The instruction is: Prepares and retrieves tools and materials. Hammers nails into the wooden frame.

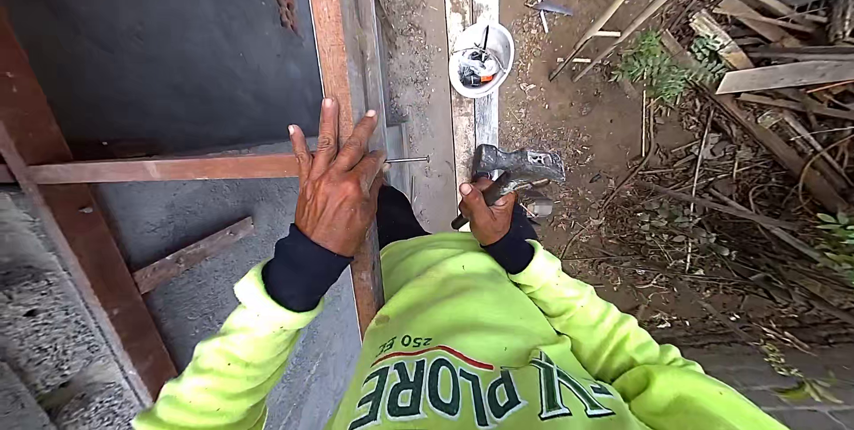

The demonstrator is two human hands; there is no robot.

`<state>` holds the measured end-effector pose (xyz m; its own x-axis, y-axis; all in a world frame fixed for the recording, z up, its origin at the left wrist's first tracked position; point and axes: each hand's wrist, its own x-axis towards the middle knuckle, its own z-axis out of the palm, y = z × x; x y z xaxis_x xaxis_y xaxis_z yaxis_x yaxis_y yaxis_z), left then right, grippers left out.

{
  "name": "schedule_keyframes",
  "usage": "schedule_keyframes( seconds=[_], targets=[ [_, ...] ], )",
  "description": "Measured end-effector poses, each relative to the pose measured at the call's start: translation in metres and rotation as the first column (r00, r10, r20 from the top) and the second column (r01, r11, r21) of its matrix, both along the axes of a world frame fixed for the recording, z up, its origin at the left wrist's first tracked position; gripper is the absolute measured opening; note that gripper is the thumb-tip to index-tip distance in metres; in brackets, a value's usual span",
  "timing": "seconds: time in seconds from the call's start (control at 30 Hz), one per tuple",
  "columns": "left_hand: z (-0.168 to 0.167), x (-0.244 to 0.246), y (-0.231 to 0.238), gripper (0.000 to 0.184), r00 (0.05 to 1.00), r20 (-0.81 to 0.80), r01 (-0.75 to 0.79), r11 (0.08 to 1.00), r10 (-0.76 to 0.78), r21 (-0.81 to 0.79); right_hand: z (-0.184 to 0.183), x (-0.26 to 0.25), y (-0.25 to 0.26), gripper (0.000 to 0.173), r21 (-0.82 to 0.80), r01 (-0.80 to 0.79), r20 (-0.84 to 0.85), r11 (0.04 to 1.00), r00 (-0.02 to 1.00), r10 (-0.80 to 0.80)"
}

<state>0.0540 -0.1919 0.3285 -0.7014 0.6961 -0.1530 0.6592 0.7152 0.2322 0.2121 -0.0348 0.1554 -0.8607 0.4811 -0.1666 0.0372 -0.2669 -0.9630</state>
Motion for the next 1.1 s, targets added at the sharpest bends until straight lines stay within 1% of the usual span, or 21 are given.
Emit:
schedule_keyframes(
  seconds=[0.1,0.13,0.2,0.27,0.33,0.43,0.47,0.5,0.6,0.63,0.67,0.7,0.73,0.77,0.8,0.87,0.93,0.97,1.03,1.07,1.1],
  targets=[
    [0.001,0.001,0.000,0.027,1.000,0.014,0.000,1.000,0.000,-0.004,0.008,-0.005,-0.003,0.036,0.217,-0.103,0.156,0.971,0.985,0.070],
    [0.001,0.001,0.000,0.027,1.000,0.014,-0.002,1.000,0.002,0.004,0.008,-0.006,0.000,0.037,0.232,-0.121,0.186,0.965,0.980,0.078],
    [0.001,0.000,0.001,0.027,1.000,0.009,0.001,1.000,-0.001,0.015,0.004,-0.004,0.006,0.037,0.116,-0.036,0.144,0.993,0.989,0.019],
    [0.001,0.001,0.001,0.027,1.000,0.006,0.003,1.000,-0.004,0.012,0.008,-0.001,0.009,0.036,-0.093,0.115,0.057,0.989,0.992,-0.110],
    [0.002,0.000,0.001,0.026,1.000,0.001,0.002,1.000,-0.002,0.008,0.014,-0.003,0.005,0.035,-0.155,0.133,0.004,0.979,0.991,-0.134],
    [0.001,0.000,-0.001,0.026,1.000,0.005,0.004,1.000,-0.004,0.024,0.013,0.003,-0.001,0.035,0.167,-0.112,0.118,0.980,0.989,0.092],
    [0.001,0.000,0.000,0.027,1.000,0.009,0.003,1.000,-0.003,0.030,0.012,0.003,0.003,0.036,0.204,-0.137,0.151,0.969,0.983,0.107],
    [0.000,-0.001,0.001,0.027,1.000,0.007,-0.002,0.999,0.001,0.033,0.010,0.002,0.009,0.037,0.172,-0.106,0.142,0.979,0.986,0.082],
    [0.001,0.001,0.000,0.027,1.000,0.005,0.004,1.000,-0.004,0.031,0.016,0.000,0.011,0.036,-0.148,0.138,0.002,0.979,0.990,-0.140],
    [0.000,-0.001,0.000,0.026,1.000,-0.007,0.004,0.999,-0.003,0.035,0.018,-0.006,0.009,0.037,-0.177,0.153,-0.026,0.972,0.987,-0.160],
    [0.000,0.000,-0.001,0.027,1.000,-0.005,0.002,0.999,-0.001,0.037,0.017,-0.006,0.004,0.038,-0.115,0.109,-0.016,0.987,0.994,-0.111],
    [0.001,0.001,-0.002,0.027,1.000,0.005,0.000,0.999,0.000,0.035,0.014,-0.002,0.000,0.038,0.027,0.010,0.043,1.000,0.999,-0.011],
    [0.000,0.001,-0.002,0.027,1.000,0.007,-0.002,0.999,0.002,0.044,0.011,0.001,-0.001,0.038,0.169,-0.079,0.123,0.982,0.991,0.059],
    [-0.001,0.001,-0.001,0.028,1.000,0.007,-0.003,0.999,0.002,0.053,0.009,0.004,0.003,0.039,0.231,-0.122,0.185,0.965,0.980,0.080],
    [-0.001,-0.001,0.000,0.028,1.000,0.003,-0.004,0.998,0.003,0.061,0.007,0.005,0.010,0.039,0.210,-0.095,0.197,0.973,0.979,0.053],
    [-0.002,0.000,0.000,0.027,1.000,0.000,-0.009,0.998,0.009,0.070,0.009,0.006,0.016,0.037,-0.019,0.101,0.082,0.995,0.992,-0.099],
    [-0.002,0.000,0.000,0.029,1.000,-0.007,-0.017,0.998,0.018,0.063,0.017,-0.001,0.016,0.036,-0.183,0.188,-0.042,0.965,0.979,-0.199],
    [-0.003,-0.002,-0.001,0.029,1.000,-0.012,-0.018,0.998,0.019,0.064,0.017,-0.004,0.010,0.038,-0.145,0.145,-0.052,0.979,0.987,-0.154],
    [-0.003,0.000,-0.002,0.029,1.000,-0.002,-0.016,0.998,0.016,0.060,0.013,0.001,0.004,0.036,0.149,-0.082,0.087,0.985,0.994,0.070],
    [-0.003,0.000,-0.001,0.029,1.000,0.003,-0.013,0.998,0.013,0.060,0.010,0.004,0.008,0.036,0.248,-0.158,0.170,0.956,0.978,0.117],
    [-0.002,0.000,0.001,0.029,1.000,0.006,-0.014,0.998,0.013,0.064,0.008,0.004,0.016,0.037,0.268,-0.153,0.203,0.951,0.974,0.100]
  ],
)
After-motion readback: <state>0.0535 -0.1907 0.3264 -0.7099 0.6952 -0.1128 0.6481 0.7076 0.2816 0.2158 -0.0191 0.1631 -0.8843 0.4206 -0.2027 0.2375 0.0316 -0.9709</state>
